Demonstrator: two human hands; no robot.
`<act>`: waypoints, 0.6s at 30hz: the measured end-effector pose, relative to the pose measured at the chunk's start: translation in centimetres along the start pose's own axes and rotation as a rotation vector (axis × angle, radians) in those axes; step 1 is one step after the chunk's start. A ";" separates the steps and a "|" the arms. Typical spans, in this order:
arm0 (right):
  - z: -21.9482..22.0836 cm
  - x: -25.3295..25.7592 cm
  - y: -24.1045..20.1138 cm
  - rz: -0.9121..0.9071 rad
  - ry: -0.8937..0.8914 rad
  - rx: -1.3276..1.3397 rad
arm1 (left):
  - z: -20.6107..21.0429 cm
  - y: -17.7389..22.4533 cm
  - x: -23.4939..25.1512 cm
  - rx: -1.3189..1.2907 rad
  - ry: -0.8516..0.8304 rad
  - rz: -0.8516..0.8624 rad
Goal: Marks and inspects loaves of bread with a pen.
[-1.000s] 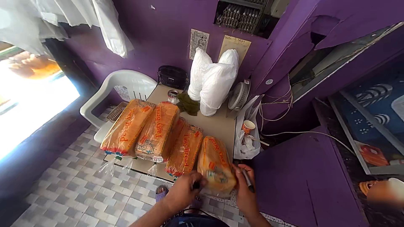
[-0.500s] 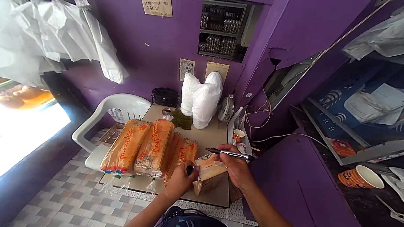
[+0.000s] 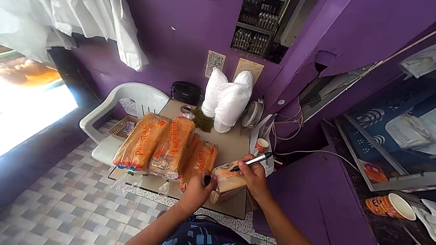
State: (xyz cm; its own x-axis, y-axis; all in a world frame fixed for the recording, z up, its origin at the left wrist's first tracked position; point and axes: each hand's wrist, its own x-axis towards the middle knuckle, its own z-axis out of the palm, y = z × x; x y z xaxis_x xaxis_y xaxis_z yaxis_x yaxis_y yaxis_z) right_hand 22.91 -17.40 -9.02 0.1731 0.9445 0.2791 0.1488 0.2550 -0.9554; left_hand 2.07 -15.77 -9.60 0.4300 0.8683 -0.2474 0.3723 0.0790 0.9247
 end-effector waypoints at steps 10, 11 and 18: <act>0.0 -0.1 0.0 -0.058 -0.084 -0.169 | 0.3 -0.1 -0.3 -0.014 0.013 0.012; 0.0 -0.2 0.0 -0.069 -0.090 -0.188 | 0.3 -0.1 -0.3 -0.015 0.015 0.012; 0.0 -0.2 0.2 -0.092 -0.107 -0.295 | 0.6 0.0 -0.5 -0.028 0.025 0.013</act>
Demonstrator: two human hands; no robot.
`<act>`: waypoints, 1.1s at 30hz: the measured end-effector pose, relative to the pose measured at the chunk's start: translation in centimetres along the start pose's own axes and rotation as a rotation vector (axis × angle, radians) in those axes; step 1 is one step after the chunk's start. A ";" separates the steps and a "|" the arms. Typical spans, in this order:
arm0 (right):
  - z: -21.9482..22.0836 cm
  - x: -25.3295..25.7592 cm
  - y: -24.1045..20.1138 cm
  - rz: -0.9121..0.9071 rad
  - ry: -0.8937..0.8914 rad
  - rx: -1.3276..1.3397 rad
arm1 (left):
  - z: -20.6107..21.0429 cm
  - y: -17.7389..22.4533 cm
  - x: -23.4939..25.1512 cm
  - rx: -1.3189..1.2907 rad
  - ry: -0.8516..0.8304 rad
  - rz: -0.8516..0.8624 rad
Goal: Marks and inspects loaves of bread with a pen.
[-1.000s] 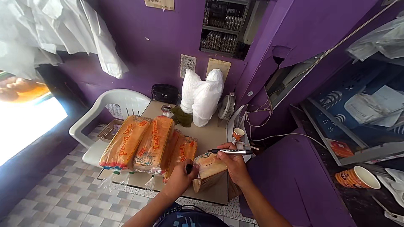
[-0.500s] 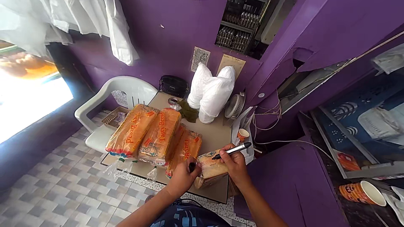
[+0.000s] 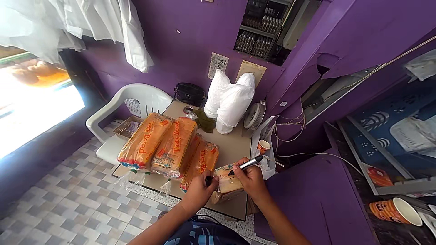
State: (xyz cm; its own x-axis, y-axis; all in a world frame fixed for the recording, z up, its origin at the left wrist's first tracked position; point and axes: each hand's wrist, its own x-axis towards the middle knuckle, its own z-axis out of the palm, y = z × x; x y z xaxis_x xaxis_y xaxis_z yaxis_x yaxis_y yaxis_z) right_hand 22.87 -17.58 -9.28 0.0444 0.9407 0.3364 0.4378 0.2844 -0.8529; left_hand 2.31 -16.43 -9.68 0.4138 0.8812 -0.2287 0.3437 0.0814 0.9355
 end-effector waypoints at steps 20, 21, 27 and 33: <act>0.0 -0.5 -0.4 -0.028 0.029 -0.057 | 0.2 0.1 -0.1 0.020 -0.004 0.006; -0.1 -0.5 -0.4 -0.025 0.029 -0.063 | 0.2 0.1 -0.1 0.022 -0.007 0.006; -0.2 -0.6 -0.3 -0.038 0.041 -0.061 | 0.3 0.2 0.0 0.021 -0.004 0.013; -0.3 -0.7 -0.3 -0.056 0.046 -0.066 | 0.5 0.3 0.1 0.021 -0.003 0.014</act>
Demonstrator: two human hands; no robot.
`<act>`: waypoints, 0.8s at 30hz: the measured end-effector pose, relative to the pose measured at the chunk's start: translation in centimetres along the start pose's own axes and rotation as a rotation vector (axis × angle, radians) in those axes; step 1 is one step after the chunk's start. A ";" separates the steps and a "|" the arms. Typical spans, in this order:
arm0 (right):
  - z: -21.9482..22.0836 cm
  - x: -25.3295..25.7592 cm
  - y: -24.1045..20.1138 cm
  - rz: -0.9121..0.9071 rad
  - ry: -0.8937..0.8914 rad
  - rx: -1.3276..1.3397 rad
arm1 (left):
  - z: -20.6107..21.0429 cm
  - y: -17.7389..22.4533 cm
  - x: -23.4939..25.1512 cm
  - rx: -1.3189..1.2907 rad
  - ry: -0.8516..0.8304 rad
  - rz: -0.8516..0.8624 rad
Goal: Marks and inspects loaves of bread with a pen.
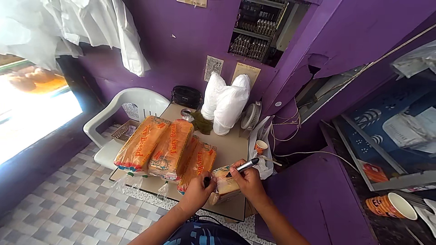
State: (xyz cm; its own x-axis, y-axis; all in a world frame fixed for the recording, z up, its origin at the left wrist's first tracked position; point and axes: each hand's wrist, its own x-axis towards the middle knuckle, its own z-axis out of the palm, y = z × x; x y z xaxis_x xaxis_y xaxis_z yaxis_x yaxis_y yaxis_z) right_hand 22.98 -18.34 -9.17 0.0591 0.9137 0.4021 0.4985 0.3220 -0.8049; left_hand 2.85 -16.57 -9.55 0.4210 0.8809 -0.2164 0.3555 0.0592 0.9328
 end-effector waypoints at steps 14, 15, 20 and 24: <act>-5.8 -0.3 1.2 0.492 0.748 0.833 | 2.7 3.3 5.4 0.383 -0.107 0.490; -5.7 -0.8 1.9 0.493 0.753 0.848 | 3.0 2.1 5.7 0.402 -0.126 0.530; -2.5 -6.3 6.8 0.704 0.715 0.755 | 2.7 -3.4 4.7 0.587 -0.345 0.130; -1.6 -8.5 8.7 0.875 0.769 0.753 | 1.4 -3.2 4.5 0.828 -0.205 -0.134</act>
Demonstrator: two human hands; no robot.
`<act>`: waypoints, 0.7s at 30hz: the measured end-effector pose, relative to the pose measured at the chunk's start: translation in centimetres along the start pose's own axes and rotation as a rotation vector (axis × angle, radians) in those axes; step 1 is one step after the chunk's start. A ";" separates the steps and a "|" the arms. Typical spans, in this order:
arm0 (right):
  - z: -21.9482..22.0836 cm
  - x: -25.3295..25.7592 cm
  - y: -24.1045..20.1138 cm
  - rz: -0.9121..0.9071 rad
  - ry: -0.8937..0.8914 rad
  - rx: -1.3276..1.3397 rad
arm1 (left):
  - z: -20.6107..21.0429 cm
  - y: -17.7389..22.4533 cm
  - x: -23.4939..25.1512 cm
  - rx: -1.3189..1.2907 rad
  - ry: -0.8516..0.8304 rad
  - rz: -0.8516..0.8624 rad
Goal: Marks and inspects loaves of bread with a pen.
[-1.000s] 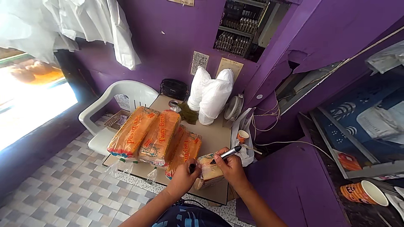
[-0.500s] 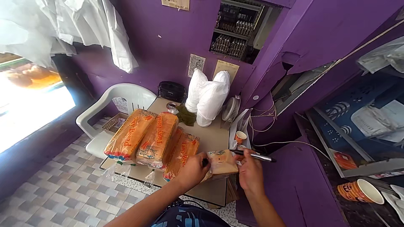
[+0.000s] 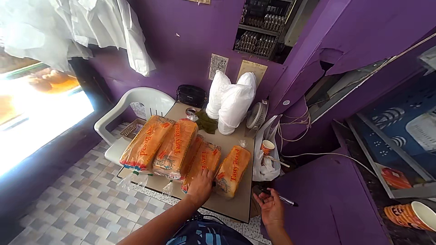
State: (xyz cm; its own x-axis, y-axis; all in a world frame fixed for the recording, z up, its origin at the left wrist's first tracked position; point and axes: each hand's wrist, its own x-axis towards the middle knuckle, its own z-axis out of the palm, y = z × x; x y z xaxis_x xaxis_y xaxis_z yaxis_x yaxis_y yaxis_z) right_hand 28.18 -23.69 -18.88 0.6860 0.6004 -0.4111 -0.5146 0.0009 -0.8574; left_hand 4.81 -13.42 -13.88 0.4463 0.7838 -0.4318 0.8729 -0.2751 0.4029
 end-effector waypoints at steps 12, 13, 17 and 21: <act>3.7 -0.1 -2.0 -0.043 -0.124 -0.003 | -1.8 1.8 3.4 0.118 -0.231 -0.141; 3.8 -0.2 -2.2 -0.033 -0.130 -0.017 | -2.1 1.6 3.3 0.102 -0.214 -0.130; 5.0 0.1 -3.4 0.002 -0.236 -0.102 | -5.1 1.3 1.7 0.012 -0.109 -0.127; 7.6 0.9 -3.5 0.038 -0.288 -0.137 | -8.3 0.2 -0.8 -0.258 0.105 -0.044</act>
State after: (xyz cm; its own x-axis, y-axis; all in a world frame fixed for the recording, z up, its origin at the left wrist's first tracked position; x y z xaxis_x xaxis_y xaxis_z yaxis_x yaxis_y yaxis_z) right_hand 26.69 -17.12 -13.92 0.4834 0.7997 -0.3561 -0.4499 -0.1219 -0.8847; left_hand 2.95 -9.45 -6.76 0.3748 0.8490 -0.3724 0.8060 -0.0999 0.5835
